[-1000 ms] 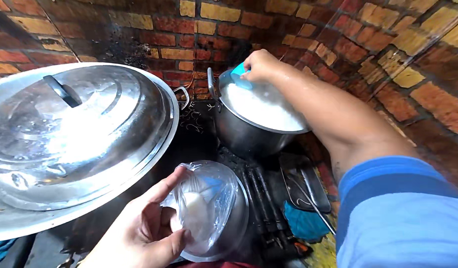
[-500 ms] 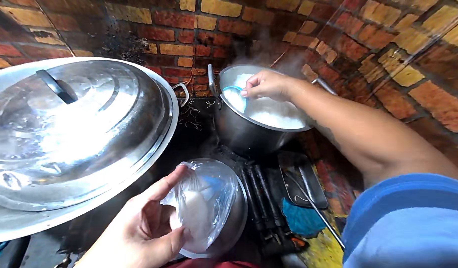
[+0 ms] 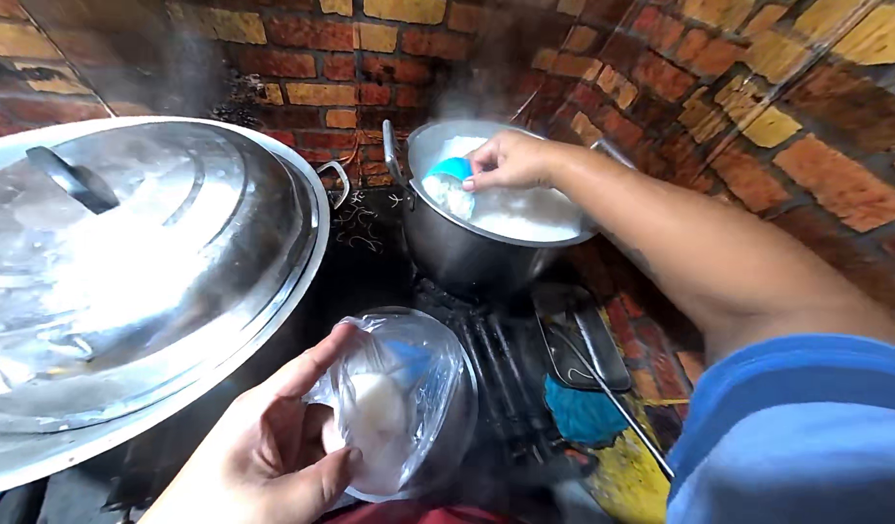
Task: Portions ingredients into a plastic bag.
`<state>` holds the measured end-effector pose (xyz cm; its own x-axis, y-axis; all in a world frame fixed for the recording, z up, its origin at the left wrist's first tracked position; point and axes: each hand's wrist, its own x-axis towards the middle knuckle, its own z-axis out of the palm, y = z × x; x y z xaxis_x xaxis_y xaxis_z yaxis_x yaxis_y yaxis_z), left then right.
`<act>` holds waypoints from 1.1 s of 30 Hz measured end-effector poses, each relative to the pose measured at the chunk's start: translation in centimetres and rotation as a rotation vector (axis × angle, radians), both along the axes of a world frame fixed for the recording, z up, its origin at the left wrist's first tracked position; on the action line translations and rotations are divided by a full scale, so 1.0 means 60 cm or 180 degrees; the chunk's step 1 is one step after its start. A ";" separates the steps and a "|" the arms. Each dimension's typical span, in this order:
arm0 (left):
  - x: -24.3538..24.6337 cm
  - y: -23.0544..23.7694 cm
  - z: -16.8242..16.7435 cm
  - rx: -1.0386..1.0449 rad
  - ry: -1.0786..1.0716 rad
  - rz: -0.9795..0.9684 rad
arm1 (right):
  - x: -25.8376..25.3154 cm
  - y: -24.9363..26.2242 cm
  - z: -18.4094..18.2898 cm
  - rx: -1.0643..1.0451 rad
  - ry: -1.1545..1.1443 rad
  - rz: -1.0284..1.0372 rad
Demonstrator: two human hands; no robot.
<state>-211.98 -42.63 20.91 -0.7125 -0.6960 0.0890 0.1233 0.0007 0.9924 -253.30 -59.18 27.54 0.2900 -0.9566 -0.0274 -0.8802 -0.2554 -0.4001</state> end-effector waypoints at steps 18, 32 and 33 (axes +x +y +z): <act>0.009 0.016 0.002 -0.0097 0.0010 0.0156 | -0.013 -0.004 0.032 -0.0174 0.0414 -0.0167; -0.018 0.020 0.023 -0.0261 -0.0239 0.0392 | -0.012 0.110 0.035 0.0820 -0.0626 -0.0024; -0.020 0.019 0.026 -0.0277 -0.0318 0.0407 | -0.012 0.113 0.034 0.0899 -0.0850 -0.0168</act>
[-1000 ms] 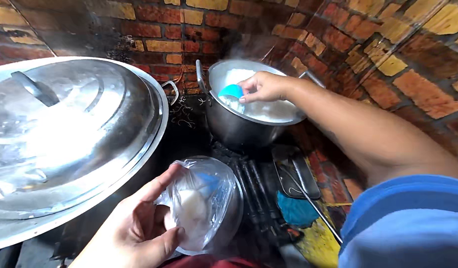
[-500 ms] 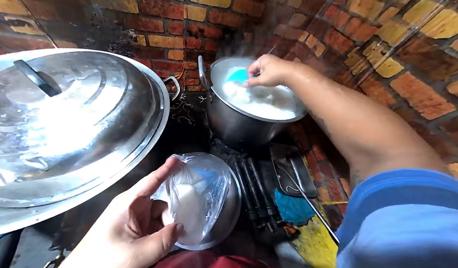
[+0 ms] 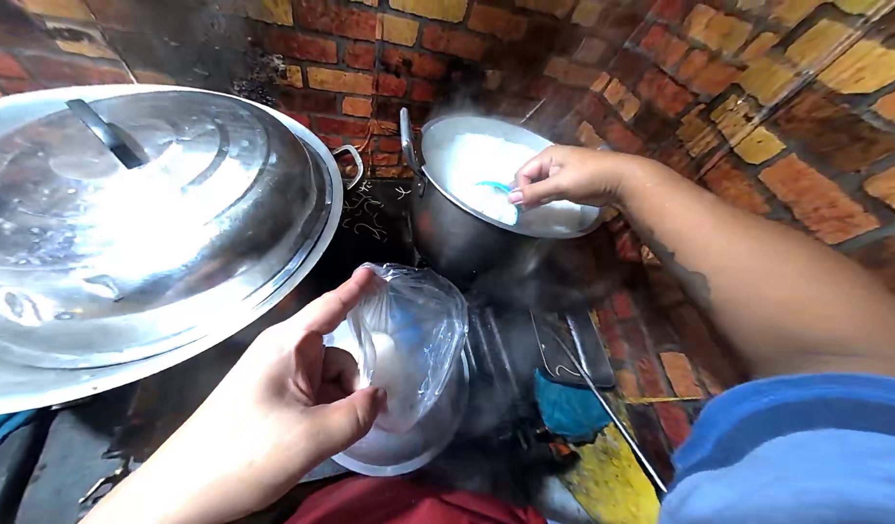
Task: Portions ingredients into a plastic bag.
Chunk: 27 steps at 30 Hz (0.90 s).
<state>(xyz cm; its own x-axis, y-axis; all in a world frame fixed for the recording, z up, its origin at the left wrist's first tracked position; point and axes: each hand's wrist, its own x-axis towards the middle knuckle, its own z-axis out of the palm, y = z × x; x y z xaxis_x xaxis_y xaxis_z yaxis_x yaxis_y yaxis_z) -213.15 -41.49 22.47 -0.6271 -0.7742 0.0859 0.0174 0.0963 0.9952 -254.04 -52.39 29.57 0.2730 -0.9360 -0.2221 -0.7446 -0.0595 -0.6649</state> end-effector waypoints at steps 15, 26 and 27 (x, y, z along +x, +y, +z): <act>-0.104 -0.051 0.055 0.0194 -0.0228 0.0629 | 0.056 0.010 0.004 -0.0444 -0.2678 -0.2273; -0.149 -0.061 0.072 0.0091 -0.0153 0.0906 | 0.190 0.171 -0.045 -0.2366 -0.0480 -0.0311; -0.147 -0.054 0.073 0.0009 -0.0138 0.0897 | 0.203 0.180 -0.057 -0.2722 0.0043 -0.0101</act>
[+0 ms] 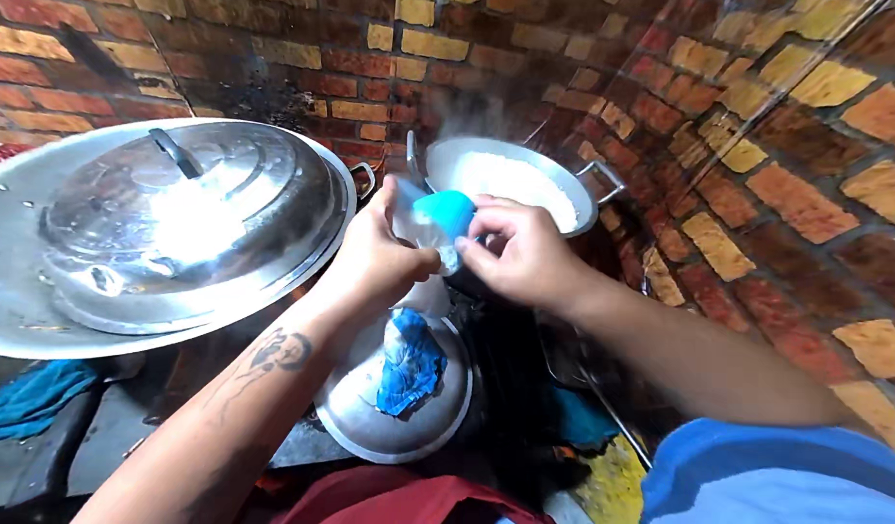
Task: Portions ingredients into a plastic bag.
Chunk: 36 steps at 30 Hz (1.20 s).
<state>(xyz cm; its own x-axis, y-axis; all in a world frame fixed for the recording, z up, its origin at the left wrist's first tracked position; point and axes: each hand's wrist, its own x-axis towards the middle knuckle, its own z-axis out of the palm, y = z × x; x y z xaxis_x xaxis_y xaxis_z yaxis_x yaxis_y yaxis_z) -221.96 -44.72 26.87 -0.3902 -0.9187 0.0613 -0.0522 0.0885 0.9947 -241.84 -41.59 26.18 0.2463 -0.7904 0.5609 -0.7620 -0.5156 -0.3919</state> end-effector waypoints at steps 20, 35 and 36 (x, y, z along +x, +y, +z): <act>0.186 0.069 -0.096 -0.0470 0.0007 -0.0416 | 0.130 0.138 0.005 -0.0747 0.0087 -0.0373; 0.663 0.235 -0.212 -0.1242 0.0388 -0.0262 | 0.247 0.087 -0.343 0.1479 -0.1806 -0.2834; 0.713 0.239 -0.243 -0.1407 0.0445 -0.0213 | 0.263 0.077 -0.344 0.1638 -0.1405 -0.3031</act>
<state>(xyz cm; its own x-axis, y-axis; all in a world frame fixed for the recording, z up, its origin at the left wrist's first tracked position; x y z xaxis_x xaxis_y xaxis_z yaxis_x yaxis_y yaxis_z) -179.18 -30.40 12.26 -0.4077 -0.7658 0.4974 0.0999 0.5040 0.8579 -226.08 -36.98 5.54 -0.7046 -0.7095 0.0096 -0.5005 0.4873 -0.7156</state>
